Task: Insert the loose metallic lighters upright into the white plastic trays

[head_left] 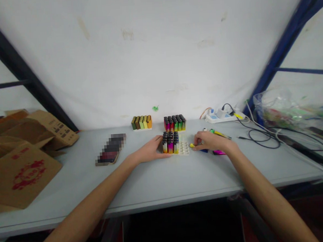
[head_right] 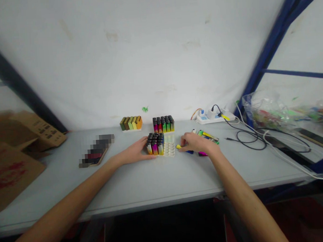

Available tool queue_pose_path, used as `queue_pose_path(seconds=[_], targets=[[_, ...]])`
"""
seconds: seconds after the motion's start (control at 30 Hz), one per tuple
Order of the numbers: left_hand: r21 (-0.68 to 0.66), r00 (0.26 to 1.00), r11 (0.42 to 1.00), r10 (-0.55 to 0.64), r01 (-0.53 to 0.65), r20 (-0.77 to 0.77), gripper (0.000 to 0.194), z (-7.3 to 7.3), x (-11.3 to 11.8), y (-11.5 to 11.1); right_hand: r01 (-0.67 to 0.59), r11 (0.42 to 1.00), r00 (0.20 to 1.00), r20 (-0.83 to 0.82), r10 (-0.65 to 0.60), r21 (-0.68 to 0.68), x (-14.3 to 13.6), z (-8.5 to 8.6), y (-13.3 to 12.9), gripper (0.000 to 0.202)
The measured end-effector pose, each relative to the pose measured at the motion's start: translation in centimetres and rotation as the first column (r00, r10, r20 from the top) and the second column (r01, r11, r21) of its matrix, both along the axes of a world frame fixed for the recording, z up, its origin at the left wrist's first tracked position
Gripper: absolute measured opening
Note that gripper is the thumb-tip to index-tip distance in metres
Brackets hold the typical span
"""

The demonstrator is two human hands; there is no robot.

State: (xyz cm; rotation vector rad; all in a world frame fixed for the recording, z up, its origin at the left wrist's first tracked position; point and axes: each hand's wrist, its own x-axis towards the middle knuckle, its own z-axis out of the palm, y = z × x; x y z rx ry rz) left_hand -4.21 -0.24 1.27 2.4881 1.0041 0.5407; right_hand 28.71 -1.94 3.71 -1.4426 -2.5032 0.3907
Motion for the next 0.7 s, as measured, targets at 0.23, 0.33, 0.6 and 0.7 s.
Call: queue_pose_path(seconds=[0.23,0.33,0.6,0.7], targets=[[-0.005,1.0,1.0,-0.011,0.011,0.013,0.085,0.0,0.0,0.0,0.061,0.992,0.959,-0.282,-0.028,0.109,-0.9,1.1,-0.4,0.028],[-0.007,1.0,1.0,-0.015,0.015,0.016,0.085,-0.1,0.0,0.0,0.097,0.968,0.945,-0.327,-0.017,0.23,-1.5,1.7,-0.6,0.035],[0.03,0.999,0.999,-0.014,0.013,0.041,0.081,0.0,0.0,0.0,0.194,0.96,0.836,-0.545,-0.055,0.2,-2.5,0.4,0.3,0.046],[0.029,1.0,1.0,-0.011,0.011,0.017,0.08,0.0,0.0,0.0,0.167,0.981,0.793,-0.605,-0.071,0.103,-3.0,0.3,0.3,0.047]])
